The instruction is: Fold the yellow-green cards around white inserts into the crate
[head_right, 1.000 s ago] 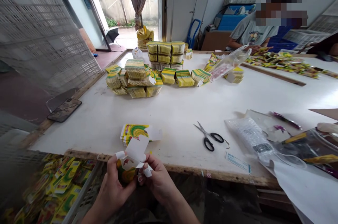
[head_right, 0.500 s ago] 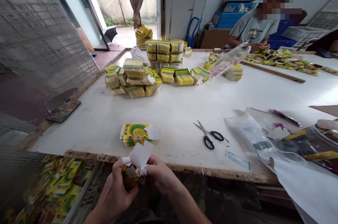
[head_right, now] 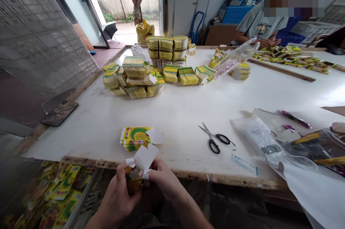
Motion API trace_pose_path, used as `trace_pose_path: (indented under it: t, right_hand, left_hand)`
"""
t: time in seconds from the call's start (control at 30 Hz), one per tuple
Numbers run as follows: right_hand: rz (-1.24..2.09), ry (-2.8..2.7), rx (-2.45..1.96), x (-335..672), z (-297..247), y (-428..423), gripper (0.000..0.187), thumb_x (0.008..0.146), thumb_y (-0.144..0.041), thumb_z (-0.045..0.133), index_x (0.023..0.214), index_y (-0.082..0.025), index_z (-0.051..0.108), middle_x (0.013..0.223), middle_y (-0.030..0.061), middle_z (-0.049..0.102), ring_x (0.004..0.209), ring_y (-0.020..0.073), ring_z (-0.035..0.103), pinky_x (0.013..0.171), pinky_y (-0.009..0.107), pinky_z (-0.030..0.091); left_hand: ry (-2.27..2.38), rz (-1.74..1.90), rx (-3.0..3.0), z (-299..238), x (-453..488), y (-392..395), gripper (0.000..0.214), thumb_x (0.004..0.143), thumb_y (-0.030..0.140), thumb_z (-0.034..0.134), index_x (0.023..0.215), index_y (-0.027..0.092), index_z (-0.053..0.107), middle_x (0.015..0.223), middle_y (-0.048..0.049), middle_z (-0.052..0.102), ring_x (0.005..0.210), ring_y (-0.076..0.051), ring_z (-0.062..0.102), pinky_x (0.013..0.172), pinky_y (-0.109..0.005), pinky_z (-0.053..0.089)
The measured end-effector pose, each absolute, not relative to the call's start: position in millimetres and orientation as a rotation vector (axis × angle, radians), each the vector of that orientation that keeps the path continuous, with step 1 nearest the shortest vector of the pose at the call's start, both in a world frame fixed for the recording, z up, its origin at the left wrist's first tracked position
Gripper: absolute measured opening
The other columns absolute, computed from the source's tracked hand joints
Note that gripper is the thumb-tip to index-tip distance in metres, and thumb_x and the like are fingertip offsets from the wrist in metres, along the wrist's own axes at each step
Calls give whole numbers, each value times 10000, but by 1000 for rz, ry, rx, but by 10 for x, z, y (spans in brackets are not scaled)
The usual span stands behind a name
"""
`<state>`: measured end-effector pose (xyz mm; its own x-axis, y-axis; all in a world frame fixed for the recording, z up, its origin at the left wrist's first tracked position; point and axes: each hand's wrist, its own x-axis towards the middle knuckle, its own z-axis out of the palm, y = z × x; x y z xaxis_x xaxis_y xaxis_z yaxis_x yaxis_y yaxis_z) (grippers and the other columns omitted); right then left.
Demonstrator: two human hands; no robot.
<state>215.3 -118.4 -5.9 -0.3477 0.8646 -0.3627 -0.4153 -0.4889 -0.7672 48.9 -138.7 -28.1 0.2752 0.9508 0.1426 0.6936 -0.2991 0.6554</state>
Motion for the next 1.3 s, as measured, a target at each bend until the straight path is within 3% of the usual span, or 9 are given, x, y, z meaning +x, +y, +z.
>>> trace_pose_path:
  t: [0.23,0.37,0.87,1.13,1.3]
  right_hand:
    - [1545,-1167,-1061,2175,-40,-1216,295,802,-201,607,1094,-181,647,1010,66,677,898,221,590,828,330,454]
    - [1405,-1326,-1142,2195,-60,-1235,292,851,-186,550,1131,-192,637,1048,70,668,912,224,585,823,320,450]
    - [1488,-1294,-1099,2211,-86,-1251,280,858,-195,518,1108,-167,639,995,71,668,873,218,583,796,319,460]
    - [1241,-1578,-1149,2210,-9,-1319,275,904,-166,417,1065,-171,640,898,56,673,810,193,600,755,292,487]
    - [1108,-1755,-1090,2193,-25,-1400,482,877,-116,454,1354,-182,473,1249,120,619,1110,225,602,949,334,491]
  left_hand:
    - [1495,607,2117,-203,491,-1304,674,747,202,539,1338,157,217,1015,-136,691,855,-271,702,712,-388,574]
    - [1488,593,2116,-170,500,-1281,644,760,207,525,1327,159,224,985,-126,699,837,-269,705,701,-392,578]
    - [1466,615,2151,-186,514,-1318,527,766,208,526,1225,184,269,951,-120,674,831,-274,704,632,-359,569]
    - [1406,454,2023,-128,528,-1327,667,739,190,553,1273,210,156,1043,-114,660,900,-282,684,741,-396,551]
    - [1341,541,1937,-115,559,-1331,695,739,206,556,1280,234,121,1066,-102,649,888,-277,678,732,-397,552]
